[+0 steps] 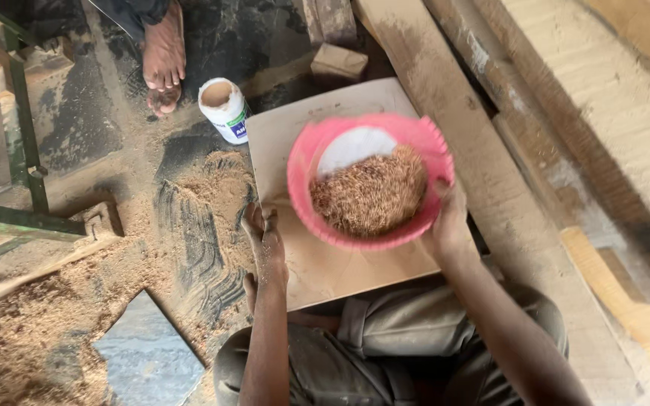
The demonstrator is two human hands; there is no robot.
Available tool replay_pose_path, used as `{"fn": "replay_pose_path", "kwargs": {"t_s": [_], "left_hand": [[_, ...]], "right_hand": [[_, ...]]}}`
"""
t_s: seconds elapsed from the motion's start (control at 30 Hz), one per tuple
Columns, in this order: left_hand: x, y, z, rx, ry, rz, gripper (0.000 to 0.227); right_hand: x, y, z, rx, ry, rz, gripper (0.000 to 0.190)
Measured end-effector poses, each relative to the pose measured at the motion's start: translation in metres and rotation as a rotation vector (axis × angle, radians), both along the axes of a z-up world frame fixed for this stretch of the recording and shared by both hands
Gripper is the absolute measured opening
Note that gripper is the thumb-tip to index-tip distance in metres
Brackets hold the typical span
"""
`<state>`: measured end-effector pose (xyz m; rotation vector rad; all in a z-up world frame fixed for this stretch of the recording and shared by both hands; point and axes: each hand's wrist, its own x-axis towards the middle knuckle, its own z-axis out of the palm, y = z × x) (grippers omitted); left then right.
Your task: The person sits on the floor and sifts sawdust using a pink plastic sieve over a white board. They repeatedly scoop sawdust from a pile on the floor with a flat metal scraper and pour it into the sieve, shaking it to separate the finer particles.
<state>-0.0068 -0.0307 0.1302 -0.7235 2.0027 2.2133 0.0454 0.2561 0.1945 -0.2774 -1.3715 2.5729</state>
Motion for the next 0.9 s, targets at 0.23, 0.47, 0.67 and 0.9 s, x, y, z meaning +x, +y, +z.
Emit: {"fn": "replay_pose_path", "kwargs": {"t_s": [0.23,0.47,0.67,0.9], "left_hand": [[-0.001,0.008,0.01,-0.021,0.014,-0.029,0.061],[-0.006,0.0,-0.022,0.03,0.137,-0.013,0.062],[-0.003,0.001,-0.016,0.028,0.227,-0.016,0.06],[-0.011,0.003,-0.021,-0.064,0.161,-0.006,0.06]], "right_hand": [[-0.007,-0.003,0.018,-0.001,-0.01,0.04,0.081],[0.0,-0.008,0.022,-0.083,-0.146,0.024,0.071],[0.003,-0.001,0.011,-0.083,-0.087,-0.008,0.067],[-0.007,0.0,0.023,-0.051,-0.039,-0.04,0.056]]}}
